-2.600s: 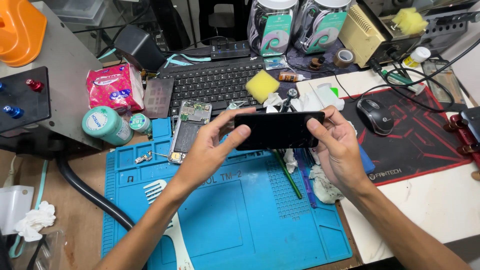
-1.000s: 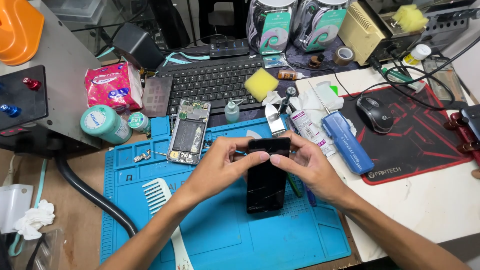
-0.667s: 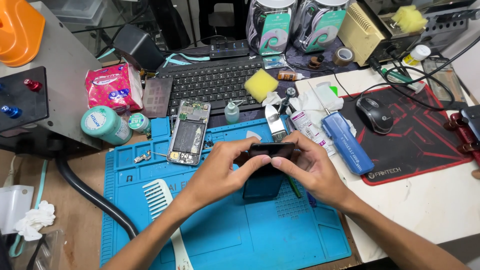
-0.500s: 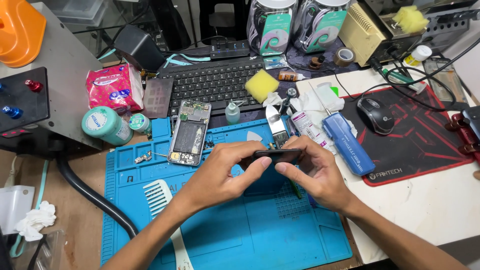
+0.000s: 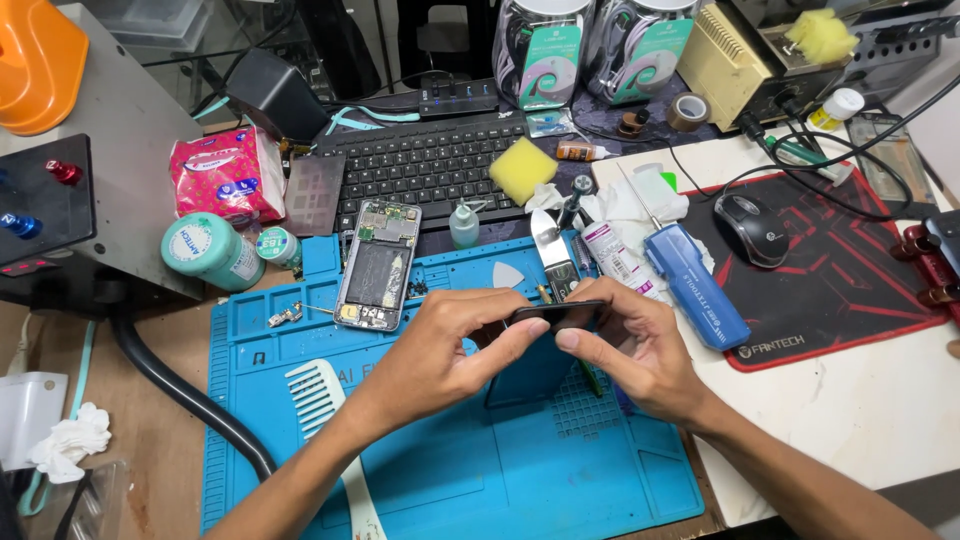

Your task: Assembling internal components of a mobile phone, including connecting the screen assembly and motherboard.

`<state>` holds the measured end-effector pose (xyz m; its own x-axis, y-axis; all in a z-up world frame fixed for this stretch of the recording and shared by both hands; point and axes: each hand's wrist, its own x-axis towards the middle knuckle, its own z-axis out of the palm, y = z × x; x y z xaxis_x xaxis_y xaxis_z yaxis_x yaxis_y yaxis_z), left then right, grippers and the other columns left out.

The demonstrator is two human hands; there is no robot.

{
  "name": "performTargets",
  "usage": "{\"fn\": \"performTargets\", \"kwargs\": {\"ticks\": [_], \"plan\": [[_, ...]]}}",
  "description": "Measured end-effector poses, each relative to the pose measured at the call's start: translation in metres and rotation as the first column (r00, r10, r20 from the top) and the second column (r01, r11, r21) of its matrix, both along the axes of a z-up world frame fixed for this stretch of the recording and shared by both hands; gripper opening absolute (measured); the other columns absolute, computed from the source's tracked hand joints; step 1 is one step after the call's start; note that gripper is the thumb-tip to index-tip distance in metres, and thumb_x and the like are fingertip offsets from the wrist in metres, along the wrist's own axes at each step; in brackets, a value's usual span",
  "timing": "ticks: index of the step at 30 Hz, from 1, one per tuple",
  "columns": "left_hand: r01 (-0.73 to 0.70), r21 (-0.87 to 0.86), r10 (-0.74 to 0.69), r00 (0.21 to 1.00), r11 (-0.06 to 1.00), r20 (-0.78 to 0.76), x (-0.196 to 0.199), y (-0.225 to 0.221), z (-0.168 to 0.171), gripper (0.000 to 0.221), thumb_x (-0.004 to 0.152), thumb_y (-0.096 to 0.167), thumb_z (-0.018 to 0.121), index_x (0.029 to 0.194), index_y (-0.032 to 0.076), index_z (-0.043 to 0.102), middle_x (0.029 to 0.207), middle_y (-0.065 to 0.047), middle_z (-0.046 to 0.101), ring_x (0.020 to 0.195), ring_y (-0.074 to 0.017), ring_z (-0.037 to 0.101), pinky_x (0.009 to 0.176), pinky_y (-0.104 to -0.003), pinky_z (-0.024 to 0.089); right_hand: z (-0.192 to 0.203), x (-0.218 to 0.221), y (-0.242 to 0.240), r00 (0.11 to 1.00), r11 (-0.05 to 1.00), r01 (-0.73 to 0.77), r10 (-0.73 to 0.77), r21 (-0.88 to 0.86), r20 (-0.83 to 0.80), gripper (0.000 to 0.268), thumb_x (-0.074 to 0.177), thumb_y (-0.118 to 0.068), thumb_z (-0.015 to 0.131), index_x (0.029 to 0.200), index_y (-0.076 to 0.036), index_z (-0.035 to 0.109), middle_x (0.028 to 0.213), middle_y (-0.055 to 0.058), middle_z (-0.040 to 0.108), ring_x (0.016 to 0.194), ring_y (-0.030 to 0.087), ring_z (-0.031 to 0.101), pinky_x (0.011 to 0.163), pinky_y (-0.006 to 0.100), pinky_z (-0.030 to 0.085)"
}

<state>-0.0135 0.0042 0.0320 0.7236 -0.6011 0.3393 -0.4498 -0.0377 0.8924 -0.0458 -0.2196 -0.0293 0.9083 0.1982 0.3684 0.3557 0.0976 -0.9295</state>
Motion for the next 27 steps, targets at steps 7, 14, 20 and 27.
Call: {"fn": "performTargets", "kwargs": {"ticks": [7, 14, 20, 27], "plan": [[0.013, 0.005, -0.013, 0.999, 1.0, -0.043, 0.001, -0.003, -0.005, 0.026, 0.101, 0.014, 0.056, 0.077, 0.01, 0.066, 0.059, -0.007, 0.061, 0.051, -0.0144, 0.054, 0.047, -0.026, 0.048, 0.012, 0.002, 0.005, 0.999, 0.999, -0.006, 0.008, 0.033, -0.05, 0.032, 0.086, -0.006, 0.076, 0.113, 0.006, 0.066, 0.093, 0.014, 0.072, 0.09, 0.015, 0.068, 0.08, 0.034, 0.059], [-0.016, 0.007, 0.017, 0.994, 1.0, -0.104, 0.0, -0.006, -0.005, 0.032, 0.102, 0.013, 0.053, 0.072, 0.008, 0.063, 0.053, -0.008, 0.054, 0.049, -0.0108, 0.044, 0.042, -0.024, 0.041, 0.0, 0.002, 0.003, 0.999, 1.0, -0.01, 0.009, -0.03, -0.031, 0.01, 0.095, -0.003, 0.065, 0.101, 0.005, 0.067, 0.078, 0.009, 0.062, 0.077, 0.011, 0.058, 0.069, 0.029, 0.054], [-0.025, 0.07, 0.022, 0.999, 0.997, 0.04, -0.008, -0.008, 0.003, 0.031, 0.102, 0.013, 0.051, 0.073, 0.009, 0.062, 0.054, -0.009, 0.055, 0.047, -0.0171, 0.051, 0.042, -0.027, 0.042, 0.002, -0.004, 0.006, 0.999, 0.999, 0.023, -0.022, -0.042, 0.045, 0.008, 0.094, -0.002, 0.065, 0.098, 0.005, 0.067, 0.074, 0.01, 0.059, 0.072, 0.013, 0.055, 0.064, 0.029, 0.051], [-0.265, 0.24, -0.008, 0.655, 0.934, 0.756, -0.014, -0.005, -0.006, 0.012, 0.107, 0.017, 0.055, 0.1, 0.008, 0.055, 0.082, -0.005, 0.053, 0.063, -0.0283, 0.055, 0.052, -0.041, 0.042, -0.008, -0.007, -0.004, 0.912, 0.988, 0.061, 0.002, -0.142, 0.41, 0.051, 0.08, 0.023, 0.049, 0.119, -0.007, 0.061, 0.116, 0.02, 0.068, 0.111, 0.032, 0.072, 0.097, 0.036, 0.066]]}}
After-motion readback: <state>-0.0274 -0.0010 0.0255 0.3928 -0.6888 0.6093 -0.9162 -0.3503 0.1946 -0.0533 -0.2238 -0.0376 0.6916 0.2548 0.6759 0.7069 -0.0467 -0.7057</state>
